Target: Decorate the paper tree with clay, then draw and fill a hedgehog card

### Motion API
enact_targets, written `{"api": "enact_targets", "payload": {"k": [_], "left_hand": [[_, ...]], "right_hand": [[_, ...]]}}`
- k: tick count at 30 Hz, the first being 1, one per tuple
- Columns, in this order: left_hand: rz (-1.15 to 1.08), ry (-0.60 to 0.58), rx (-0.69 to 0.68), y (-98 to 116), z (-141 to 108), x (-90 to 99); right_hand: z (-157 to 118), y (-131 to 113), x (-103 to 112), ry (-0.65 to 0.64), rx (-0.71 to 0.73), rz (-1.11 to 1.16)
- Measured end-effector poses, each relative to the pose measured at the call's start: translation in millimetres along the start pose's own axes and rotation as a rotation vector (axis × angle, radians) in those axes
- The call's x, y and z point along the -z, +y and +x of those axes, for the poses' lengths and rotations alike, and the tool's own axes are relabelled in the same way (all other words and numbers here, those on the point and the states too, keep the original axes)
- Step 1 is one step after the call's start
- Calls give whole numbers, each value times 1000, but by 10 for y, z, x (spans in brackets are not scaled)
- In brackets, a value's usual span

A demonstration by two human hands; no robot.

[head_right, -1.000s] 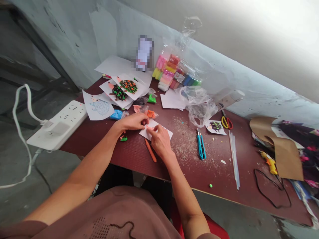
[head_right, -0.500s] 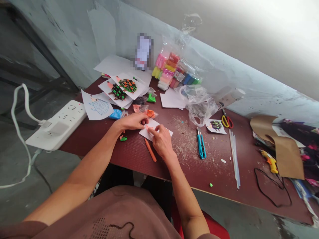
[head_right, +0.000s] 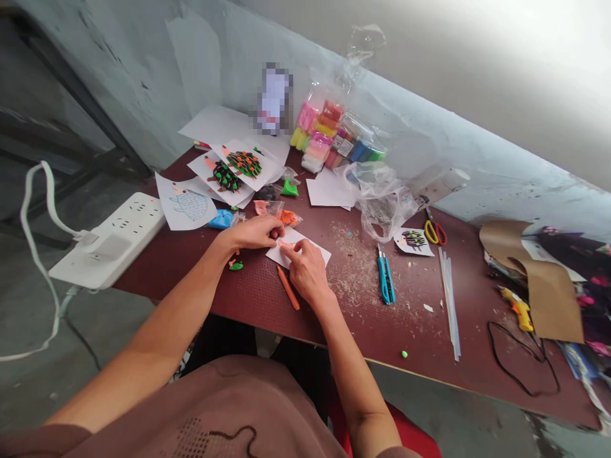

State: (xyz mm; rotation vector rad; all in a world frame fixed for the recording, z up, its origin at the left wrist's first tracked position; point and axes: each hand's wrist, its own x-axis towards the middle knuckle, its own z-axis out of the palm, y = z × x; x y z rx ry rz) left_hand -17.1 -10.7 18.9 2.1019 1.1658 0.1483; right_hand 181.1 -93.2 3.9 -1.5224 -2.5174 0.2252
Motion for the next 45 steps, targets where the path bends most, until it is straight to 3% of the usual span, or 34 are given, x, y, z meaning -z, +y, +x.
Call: {"api": "enact_targets", "payload": {"k": [17,24,45], "left_hand": [[5,5,0,-21,10,-8],[9,17,-6,-28,13,-21],[8,4,7,-8,3,-9]], "right_hand": [[-52,34,-8,10,38,9],[-81,141,66,98,-37,47],[-120,72,10,31,5,-30]]}}
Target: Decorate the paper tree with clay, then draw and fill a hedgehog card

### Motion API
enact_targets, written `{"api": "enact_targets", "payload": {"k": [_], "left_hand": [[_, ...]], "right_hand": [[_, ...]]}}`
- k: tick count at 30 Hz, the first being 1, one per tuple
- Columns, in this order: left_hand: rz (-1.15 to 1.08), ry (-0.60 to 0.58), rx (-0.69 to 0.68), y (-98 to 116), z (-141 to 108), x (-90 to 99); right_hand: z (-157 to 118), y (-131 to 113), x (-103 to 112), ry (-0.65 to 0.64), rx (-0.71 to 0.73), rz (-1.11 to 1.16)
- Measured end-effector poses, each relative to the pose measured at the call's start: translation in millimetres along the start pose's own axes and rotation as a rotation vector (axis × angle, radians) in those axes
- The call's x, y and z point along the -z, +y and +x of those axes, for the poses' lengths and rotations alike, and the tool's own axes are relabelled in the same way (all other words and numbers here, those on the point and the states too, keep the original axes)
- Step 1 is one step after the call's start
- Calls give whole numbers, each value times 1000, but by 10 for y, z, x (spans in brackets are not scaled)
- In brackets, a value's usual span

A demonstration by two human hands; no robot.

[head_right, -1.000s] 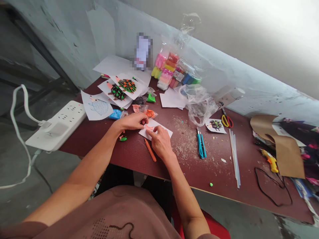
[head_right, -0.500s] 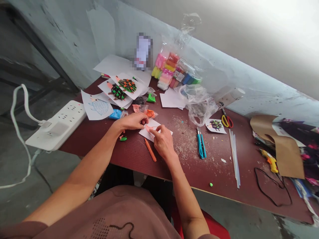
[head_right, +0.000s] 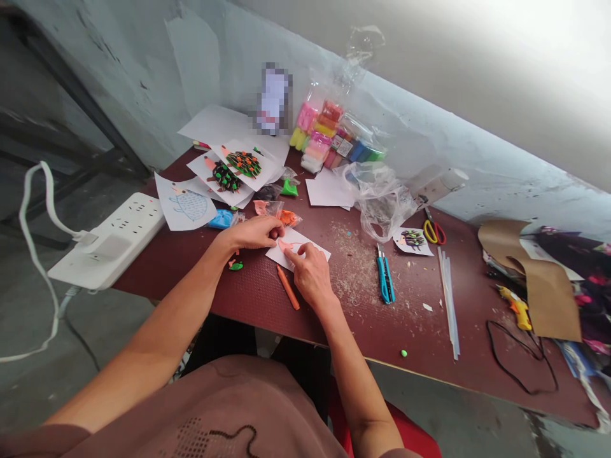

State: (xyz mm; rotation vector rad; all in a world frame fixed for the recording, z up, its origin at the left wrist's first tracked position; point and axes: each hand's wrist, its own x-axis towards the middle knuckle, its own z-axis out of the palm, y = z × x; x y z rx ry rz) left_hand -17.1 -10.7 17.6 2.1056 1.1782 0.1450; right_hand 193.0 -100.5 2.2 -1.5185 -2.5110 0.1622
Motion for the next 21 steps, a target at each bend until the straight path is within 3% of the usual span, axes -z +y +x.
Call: {"api": "enact_targets", "payload": {"k": [8,21], "left_hand": [[5,-5,-21,-19,22,-7],[10,-12,-1,-10,20,-4]], "right_hand": [[-40,24,-1,35,-78,1],[-7,-76,21,6,-88,-27]]}}
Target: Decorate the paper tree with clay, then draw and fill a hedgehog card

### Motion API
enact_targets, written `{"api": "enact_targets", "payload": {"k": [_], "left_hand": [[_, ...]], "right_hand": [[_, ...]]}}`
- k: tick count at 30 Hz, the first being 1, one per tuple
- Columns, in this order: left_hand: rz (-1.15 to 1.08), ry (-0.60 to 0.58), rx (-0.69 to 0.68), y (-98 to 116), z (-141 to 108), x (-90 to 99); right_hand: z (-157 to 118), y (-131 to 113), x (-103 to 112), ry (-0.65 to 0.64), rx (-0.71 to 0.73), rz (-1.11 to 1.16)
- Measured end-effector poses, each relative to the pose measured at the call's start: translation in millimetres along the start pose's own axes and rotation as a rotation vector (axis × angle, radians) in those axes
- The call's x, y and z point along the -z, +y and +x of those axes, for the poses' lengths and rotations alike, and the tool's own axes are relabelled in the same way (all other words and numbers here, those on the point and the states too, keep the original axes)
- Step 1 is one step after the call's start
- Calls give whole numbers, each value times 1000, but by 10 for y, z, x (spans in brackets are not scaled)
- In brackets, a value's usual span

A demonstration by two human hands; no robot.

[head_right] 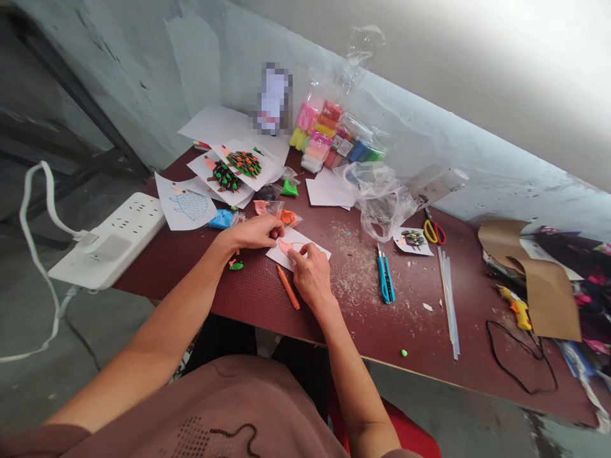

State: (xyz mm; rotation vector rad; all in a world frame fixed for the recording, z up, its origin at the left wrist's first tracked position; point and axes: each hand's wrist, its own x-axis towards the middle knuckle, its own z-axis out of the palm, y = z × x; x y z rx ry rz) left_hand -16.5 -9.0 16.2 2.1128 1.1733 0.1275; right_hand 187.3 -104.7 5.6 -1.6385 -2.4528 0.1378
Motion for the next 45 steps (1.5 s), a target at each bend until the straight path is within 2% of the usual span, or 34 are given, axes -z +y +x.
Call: {"api": "enact_targets", "payload": {"k": [6,13,19,29,36,45], "left_hand": [[-9,7,14,10,-17,0],[-9,24,-38,17,-35,10],[-19,-4,-55,11,-17,10],[-8,16,-62,19,-17,12],[-20,10,-63,11,-18,8],[-2,38,-53,-1,-19,-12]], "right_hand": [[-1,-51,-46,27,-9,30],[10,-115,-86,36,-3,25],[-9,-199,-53,38,0,-9],[-44,-240,-64,55,-18,4],[-6,-129,-47,56,-17,30],[175,-32,-13,-10,-13,19]]}}
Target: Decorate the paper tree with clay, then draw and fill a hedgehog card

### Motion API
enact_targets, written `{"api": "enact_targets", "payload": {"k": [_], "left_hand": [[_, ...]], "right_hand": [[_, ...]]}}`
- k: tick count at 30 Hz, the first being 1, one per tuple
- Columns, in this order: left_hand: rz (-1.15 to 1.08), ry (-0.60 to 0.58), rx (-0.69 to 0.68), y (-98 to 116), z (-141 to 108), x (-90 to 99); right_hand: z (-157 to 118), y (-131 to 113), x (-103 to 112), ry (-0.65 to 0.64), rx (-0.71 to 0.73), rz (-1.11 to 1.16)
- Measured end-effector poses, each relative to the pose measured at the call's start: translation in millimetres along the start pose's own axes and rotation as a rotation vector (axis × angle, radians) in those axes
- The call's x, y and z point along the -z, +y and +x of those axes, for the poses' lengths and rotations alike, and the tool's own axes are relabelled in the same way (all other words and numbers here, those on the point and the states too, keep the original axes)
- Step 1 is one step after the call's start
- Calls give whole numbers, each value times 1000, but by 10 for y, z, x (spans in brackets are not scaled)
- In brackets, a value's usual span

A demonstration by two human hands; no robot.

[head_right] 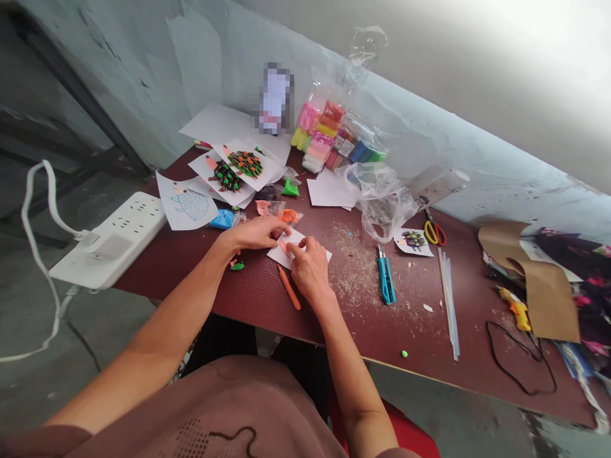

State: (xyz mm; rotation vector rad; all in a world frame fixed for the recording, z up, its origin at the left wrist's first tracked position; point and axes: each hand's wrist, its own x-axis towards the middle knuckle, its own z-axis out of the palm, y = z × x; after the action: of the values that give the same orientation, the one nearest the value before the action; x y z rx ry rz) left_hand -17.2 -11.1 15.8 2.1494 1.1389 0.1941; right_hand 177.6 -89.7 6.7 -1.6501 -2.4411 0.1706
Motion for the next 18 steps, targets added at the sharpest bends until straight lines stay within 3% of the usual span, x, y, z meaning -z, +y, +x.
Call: {"api": "enact_targets", "payload": {"k": [18], "left_hand": [[-2,-15,-3,-19,24,-14]], "right_hand": [[160,-85,-55,-14,41,18]]}}
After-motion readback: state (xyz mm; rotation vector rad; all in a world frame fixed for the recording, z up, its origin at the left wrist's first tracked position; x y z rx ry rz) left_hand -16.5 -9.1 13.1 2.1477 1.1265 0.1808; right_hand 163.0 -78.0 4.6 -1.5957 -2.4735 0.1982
